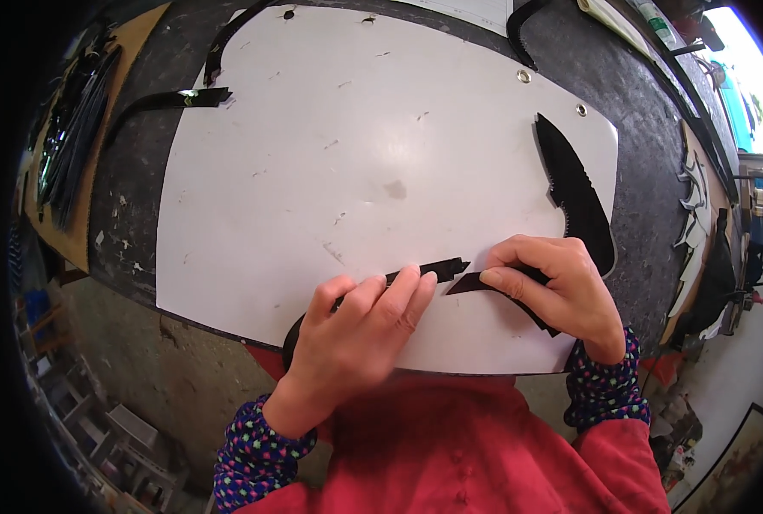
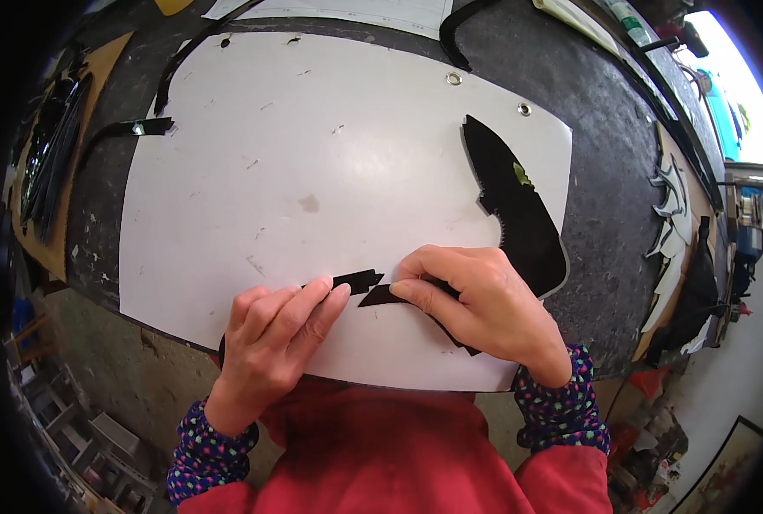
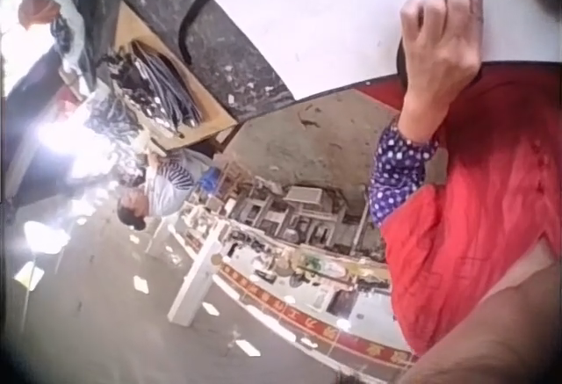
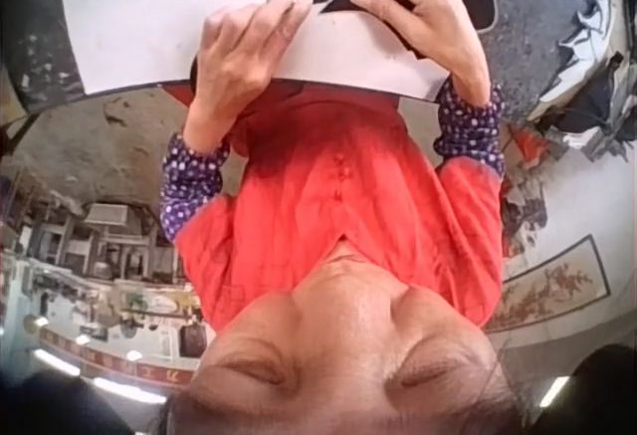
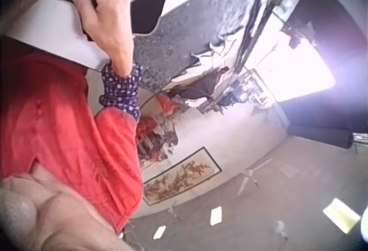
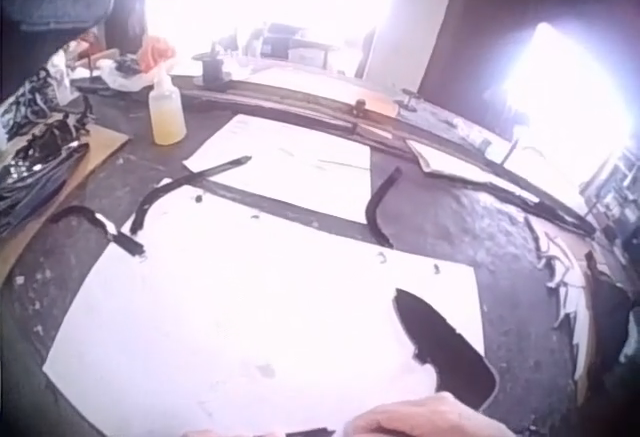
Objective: Assembling and aligning various black and white cut-out shoe components on a workbench.
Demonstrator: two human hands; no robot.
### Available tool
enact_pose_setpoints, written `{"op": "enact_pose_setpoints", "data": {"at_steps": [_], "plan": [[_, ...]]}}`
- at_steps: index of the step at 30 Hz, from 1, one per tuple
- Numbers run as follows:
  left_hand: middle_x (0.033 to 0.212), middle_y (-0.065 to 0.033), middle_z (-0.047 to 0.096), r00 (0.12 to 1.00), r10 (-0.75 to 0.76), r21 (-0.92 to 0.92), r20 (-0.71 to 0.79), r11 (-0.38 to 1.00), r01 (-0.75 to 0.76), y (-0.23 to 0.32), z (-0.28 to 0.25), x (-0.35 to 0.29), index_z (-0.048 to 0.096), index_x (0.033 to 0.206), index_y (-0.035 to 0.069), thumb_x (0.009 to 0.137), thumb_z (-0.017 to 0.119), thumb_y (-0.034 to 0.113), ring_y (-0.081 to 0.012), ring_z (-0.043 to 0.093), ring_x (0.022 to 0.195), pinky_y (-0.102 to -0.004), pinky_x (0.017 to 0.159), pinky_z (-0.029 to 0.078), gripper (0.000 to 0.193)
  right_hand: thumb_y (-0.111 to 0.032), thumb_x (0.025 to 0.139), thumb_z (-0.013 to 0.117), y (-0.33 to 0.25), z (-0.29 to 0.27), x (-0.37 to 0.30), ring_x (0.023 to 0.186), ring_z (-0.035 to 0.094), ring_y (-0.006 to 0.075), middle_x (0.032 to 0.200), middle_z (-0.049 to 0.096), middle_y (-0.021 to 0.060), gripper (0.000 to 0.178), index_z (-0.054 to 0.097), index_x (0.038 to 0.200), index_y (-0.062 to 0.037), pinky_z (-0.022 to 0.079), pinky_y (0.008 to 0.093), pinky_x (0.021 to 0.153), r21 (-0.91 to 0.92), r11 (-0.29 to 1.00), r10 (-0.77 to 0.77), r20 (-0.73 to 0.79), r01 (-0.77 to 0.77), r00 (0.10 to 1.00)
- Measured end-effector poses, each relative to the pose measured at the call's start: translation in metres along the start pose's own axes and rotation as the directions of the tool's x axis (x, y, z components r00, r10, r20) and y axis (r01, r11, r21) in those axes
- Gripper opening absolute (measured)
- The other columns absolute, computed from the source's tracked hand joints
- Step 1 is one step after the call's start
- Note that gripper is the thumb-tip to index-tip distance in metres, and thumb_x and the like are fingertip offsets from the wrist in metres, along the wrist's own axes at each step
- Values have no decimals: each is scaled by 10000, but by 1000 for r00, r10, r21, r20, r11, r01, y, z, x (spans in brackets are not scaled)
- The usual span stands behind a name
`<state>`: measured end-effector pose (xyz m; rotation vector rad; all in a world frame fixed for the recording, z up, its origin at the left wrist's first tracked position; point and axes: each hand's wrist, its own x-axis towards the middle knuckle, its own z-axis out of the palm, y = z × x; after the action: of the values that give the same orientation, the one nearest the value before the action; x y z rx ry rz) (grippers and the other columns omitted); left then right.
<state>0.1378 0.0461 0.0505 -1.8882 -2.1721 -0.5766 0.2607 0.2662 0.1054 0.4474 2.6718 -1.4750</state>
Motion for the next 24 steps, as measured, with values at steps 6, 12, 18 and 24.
{"op": "enact_pose_setpoints", "data": {"at_steps": [6, 12, 18, 24], "plan": [[1165, 1, 667, 1000, 23, 54, -14, 998, -22, -2, -3, 1, 734, 1138, 103, 854, 635, 76, -144, 579, 952, -302, 830, 438, 302, -83, 903, 692, 6, -3, 3, 649, 650, 173, 759, 689, 88, 88, 701, 932, 0, 513, 274, 631, 83, 992, 98, 23, -100, 995], [1110, 15, 691, 997, 64, 57, -39, 996, -62, -11, -5, 2, 757, 1075, 110, 839, 665, 85, -145, 594, 931, -291, 820, 436, 255, -98, 902, 694, 4, 1, 3, 644, 656, 193, 749, 684, 96, 93, 701, 918, -7, 512, 282, 624, 49, 992, 115, 24, -116, 993], [1095, 16, 695, 997, 56, 45, -45, 998, -54, -11, -4, 2, 766, 1059, 111, 840, 684, 88, -141, 593, 924, -290, 804, 435, 235, -104, 897, 695, 4, 5, 4, 643, 661, 208, 752, 687, 95, 90, 699, 906, -15, 517, 290, 625, 45, 994, 95, 6, -95, 995], [1191, 37, 682, 1000, 14, 31, 5, 999, -15, -8, -5, 0, 773, 1123, 158, 829, 680, 112, -141, 571, 1010, -305, 857, 444, 311, -100, 893, 698, 4, 7, 7, 627, 654, 217, 738, 679, 102, 85, 698, 900, -16, 511, 294, 610, 31, 995, 97, 16, -97, 995]]}}
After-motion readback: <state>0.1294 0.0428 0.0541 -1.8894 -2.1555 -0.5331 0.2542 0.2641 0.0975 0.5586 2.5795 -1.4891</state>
